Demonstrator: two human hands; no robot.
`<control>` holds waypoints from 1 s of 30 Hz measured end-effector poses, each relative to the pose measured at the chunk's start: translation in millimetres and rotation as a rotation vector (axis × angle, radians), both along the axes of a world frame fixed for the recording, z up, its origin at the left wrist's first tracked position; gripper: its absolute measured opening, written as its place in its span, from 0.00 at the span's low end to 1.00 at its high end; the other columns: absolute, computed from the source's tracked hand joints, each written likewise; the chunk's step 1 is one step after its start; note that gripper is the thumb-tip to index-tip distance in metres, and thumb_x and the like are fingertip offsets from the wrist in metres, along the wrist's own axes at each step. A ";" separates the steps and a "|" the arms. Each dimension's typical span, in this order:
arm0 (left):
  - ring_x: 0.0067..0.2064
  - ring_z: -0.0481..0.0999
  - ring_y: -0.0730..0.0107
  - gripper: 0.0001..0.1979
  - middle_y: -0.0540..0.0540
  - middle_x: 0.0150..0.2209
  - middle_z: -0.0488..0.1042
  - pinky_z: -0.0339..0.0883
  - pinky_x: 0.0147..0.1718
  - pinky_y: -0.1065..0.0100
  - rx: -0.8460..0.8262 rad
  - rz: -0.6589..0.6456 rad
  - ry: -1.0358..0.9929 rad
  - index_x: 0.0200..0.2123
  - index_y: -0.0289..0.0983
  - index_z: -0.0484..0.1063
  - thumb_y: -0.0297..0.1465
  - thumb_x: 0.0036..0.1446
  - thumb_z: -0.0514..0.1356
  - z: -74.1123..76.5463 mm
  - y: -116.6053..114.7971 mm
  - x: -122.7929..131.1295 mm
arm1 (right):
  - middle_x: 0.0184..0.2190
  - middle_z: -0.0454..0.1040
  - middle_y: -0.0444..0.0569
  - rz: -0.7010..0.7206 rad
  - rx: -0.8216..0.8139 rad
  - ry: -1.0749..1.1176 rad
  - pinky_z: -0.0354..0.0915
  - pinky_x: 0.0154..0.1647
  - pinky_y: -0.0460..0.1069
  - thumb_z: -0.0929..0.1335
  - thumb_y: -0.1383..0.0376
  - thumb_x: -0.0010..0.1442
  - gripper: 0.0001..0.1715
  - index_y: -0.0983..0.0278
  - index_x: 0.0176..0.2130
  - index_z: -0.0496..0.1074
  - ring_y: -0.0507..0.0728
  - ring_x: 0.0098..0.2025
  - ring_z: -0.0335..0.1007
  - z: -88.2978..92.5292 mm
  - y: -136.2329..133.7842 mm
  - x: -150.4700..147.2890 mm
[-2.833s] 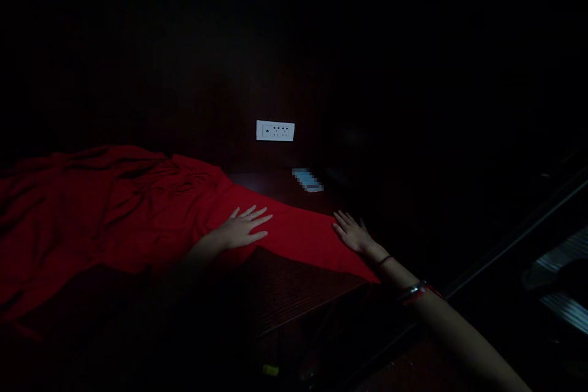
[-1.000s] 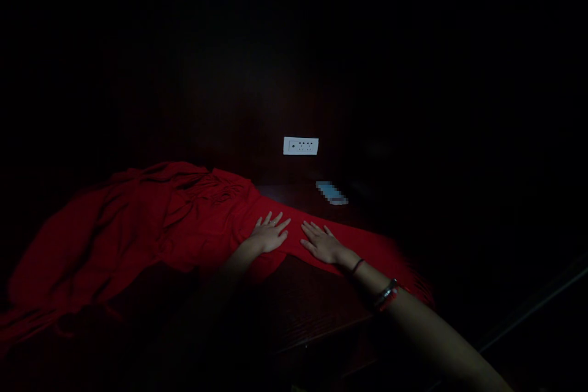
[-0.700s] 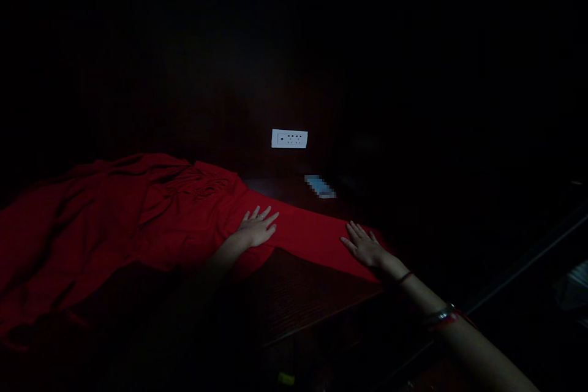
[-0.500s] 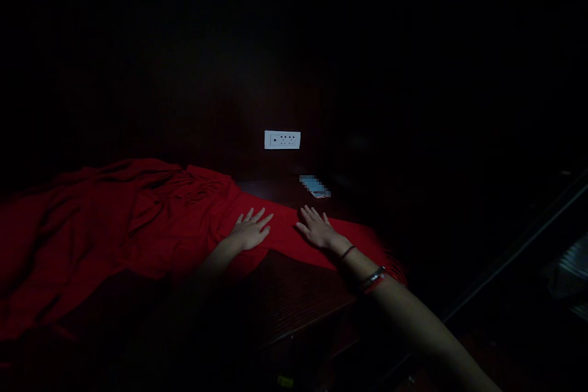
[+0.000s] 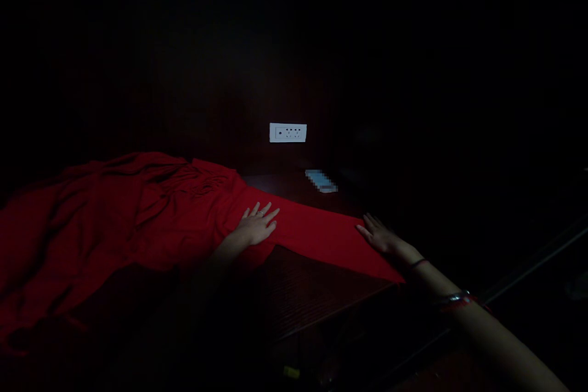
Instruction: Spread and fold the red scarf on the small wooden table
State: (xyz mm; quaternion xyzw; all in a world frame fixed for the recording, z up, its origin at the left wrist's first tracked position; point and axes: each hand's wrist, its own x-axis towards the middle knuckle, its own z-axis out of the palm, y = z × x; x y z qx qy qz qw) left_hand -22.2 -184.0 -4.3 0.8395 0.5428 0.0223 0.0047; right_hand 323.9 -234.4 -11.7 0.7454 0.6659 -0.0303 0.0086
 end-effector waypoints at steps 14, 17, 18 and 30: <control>0.45 0.68 0.56 0.20 0.40 0.45 0.68 0.63 0.37 0.62 -0.099 0.622 -0.071 0.43 0.39 0.66 0.27 0.42 0.56 97.8 8.1 -109.3 | 0.54 0.54 0.61 0.688 0.104 0.204 0.48 0.52 0.56 0.59 0.54 0.54 0.33 0.72 0.53 0.56 0.61 0.55 0.49 46.5 80.1 -246.2; 0.40 0.70 0.66 0.12 0.46 0.39 0.72 0.62 0.33 0.71 -0.065 0.561 -0.122 0.35 0.39 0.69 0.26 0.44 0.52 98.0 10.4 -121.4 | 0.52 0.58 0.61 0.697 0.125 0.271 0.51 0.51 0.52 0.60 0.58 0.53 0.29 0.73 0.51 0.59 0.60 0.54 0.52 38.0 86.8 -261.0; 0.38 0.71 0.68 0.11 0.47 0.37 0.72 0.62 0.31 0.74 -0.060 0.545 -0.140 0.34 0.39 0.69 0.27 0.45 0.52 99.1 10.7 -125.2 | 0.51 0.59 0.60 0.701 0.142 0.307 0.51 0.51 0.51 0.60 0.59 0.53 0.29 0.73 0.50 0.60 0.60 0.53 0.53 36.5 87.6 -262.6; 0.33 0.69 0.73 0.10 0.53 0.30 0.73 0.61 0.31 0.77 -0.562 0.019 -0.468 0.29 0.38 0.73 0.31 0.37 0.62 124.2 -21.6 -103.0 | 0.30 0.70 0.46 0.270 -0.183 1.648 0.65 0.28 0.45 0.60 0.59 0.55 0.13 0.63 0.39 0.61 0.49 0.26 0.67 37.8 73.1 -281.6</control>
